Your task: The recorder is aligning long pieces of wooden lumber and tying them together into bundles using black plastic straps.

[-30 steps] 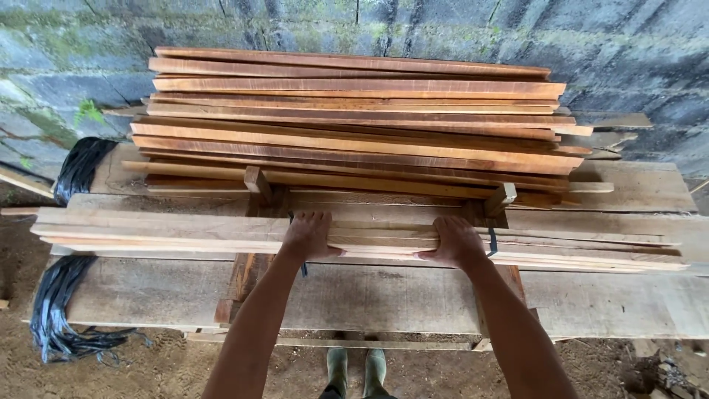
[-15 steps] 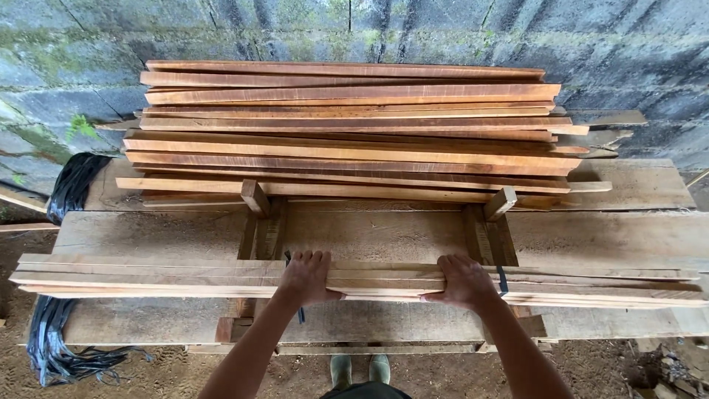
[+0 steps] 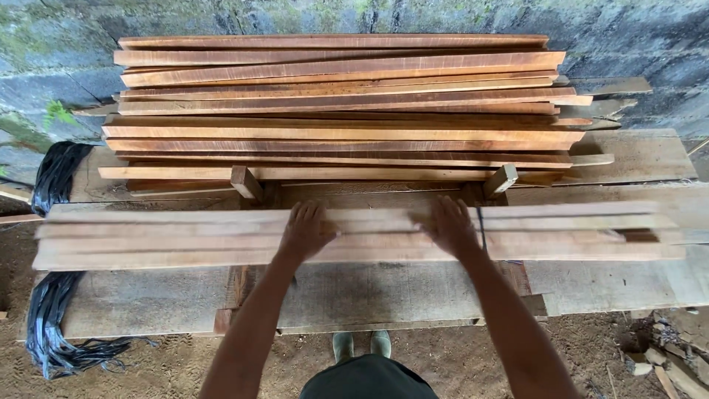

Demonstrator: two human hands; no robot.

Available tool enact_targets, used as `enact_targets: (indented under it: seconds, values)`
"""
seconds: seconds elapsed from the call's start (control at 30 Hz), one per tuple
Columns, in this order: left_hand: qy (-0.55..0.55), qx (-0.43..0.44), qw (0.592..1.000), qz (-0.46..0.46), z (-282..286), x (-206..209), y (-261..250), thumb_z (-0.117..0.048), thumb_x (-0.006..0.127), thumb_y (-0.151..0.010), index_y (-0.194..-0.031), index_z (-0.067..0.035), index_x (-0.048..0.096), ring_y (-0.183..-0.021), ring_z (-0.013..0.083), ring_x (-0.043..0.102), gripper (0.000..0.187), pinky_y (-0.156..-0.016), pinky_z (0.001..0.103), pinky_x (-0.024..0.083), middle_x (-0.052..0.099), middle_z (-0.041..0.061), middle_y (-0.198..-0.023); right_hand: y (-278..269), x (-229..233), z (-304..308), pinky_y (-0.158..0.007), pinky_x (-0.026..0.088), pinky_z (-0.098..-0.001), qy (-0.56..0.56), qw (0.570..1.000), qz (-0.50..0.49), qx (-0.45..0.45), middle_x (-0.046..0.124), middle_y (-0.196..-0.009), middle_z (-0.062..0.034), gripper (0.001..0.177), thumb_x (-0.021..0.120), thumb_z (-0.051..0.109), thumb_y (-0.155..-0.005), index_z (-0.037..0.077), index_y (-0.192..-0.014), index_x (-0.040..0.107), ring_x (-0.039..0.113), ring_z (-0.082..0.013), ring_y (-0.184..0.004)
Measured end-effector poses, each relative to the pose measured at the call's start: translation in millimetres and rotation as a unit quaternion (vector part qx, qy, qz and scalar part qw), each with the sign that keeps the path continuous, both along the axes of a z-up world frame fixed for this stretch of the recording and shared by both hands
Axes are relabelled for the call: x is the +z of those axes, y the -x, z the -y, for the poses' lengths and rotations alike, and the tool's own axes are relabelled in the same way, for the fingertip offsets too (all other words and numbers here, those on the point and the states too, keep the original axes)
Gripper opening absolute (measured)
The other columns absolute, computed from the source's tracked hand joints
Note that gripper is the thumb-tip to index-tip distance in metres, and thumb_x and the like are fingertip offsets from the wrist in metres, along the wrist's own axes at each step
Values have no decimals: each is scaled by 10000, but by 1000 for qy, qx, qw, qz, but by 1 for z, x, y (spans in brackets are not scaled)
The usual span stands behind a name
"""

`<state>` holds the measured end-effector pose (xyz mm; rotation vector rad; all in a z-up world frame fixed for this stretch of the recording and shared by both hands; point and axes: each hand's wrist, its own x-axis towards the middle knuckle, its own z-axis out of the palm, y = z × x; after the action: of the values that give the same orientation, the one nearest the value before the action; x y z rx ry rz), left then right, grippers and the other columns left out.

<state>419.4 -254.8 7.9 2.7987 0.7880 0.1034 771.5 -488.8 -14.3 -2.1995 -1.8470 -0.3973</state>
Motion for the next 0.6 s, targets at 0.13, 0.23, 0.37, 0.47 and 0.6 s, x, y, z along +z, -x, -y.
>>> enact_targets:
  seconds: [0.13,0.23,0.37,0.47,0.6]
  values:
    - [-83,73,992,57,19,-19,5,-629,538,-932,-1588,-123,354,-1504,335,373,848,-1245,547,240,393,164,-1624,25,-4,1,-1258,259,-527,39,993,-12,-114,492,-1596,-63,749,563,538,-916,167,-1559,459,427,-241,-1497]
    - [-60,81,995,25,25,-25,0,-631,511,-934,-1616,-142,310,-1543,326,291,863,-1259,554,195,320,150,-1666,24,-10,7,-1262,241,-542,63,989,-18,-131,452,-1625,-78,769,549,523,-924,162,-1591,419,390,-251,-1521]
    - [-31,126,989,-71,31,-22,-20,-513,308,-1005,-1649,-124,203,-1593,346,88,760,-1272,548,50,133,159,-1727,47,2,-14,-1269,76,-618,134,971,-67,-185,275,-1688,-227,862,430,626,-972,89,-1633,297,201,-375,-1586]
    - [-141,37,989,17,57,-37,-60,-360,564,-928,-1480,-92,508,-1543,430,259,617,-1220,610,212,339,219,-1632,97,8,-46,-1220,239,-622,68,994,-31,-81,456,-1557,-261,736,559,527,-975,61,-1536,461,383,-399,-1497]
    - [-72,46,992,91,88,-39,-87,-284,433,-949,-1537,-84,411,-1538,355,294,621,-1246,574,158,386,177,-1617,140,7,-63,-1250,165,-591,106,992,-46,-43,397,-1612,-199,574,319,398,-1077,99,-1561,394,311,-342,-1543]
